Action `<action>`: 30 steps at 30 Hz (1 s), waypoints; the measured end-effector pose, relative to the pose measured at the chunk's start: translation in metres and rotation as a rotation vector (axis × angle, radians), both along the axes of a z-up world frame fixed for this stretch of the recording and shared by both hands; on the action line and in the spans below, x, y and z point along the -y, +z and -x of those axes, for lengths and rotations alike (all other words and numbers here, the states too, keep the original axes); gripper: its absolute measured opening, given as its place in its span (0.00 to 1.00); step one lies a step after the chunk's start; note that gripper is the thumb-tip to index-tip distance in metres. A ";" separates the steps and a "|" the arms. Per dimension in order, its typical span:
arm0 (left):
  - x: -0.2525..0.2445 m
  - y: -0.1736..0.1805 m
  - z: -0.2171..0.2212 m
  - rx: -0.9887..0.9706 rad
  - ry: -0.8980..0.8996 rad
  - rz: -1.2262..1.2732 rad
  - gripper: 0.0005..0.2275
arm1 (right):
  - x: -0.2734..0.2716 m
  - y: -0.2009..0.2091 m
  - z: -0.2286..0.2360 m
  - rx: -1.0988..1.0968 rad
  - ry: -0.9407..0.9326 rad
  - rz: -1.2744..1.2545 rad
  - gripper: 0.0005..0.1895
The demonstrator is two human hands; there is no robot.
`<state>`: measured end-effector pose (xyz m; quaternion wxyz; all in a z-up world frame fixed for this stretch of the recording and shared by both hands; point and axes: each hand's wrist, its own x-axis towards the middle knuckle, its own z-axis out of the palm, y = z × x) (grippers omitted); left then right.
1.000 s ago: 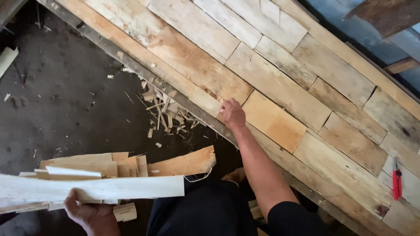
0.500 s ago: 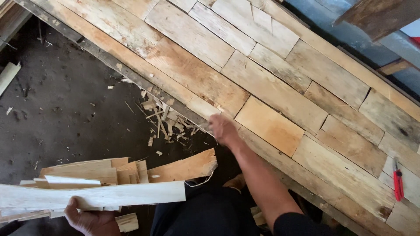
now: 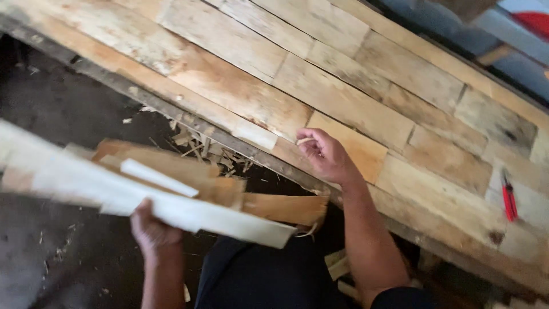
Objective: The recorder is assembling and aligning thin wood slats onto a wooden panel frame, using a utility knife for trimming.
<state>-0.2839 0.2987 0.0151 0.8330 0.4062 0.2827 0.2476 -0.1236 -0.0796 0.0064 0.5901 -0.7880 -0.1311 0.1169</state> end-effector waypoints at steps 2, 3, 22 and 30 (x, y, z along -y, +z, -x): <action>0.025 -0.004 -0.026 0.022 -0.157 0.054 0.40 | -0.002 0.050 0.027 0.102 0.025 0.040 0.25; 0.041 -0.006 -0.043 0.052 -0.295 0.112 0.40 | 0.000 0.076 0.040 0.210 0.069 0.089 0.31; 0.263 -0.048 -0.087 -0.253 -1.283 0.221 0.31 | 0.107 0.009 0.127 -0.002 -0.347 0.170 0.43; 0.343 -0.049 -0.071 -0.209 -1.489 0.155 0.31 | 0.179 0.026 0.185 -0.025 -0.522 0.094 0.61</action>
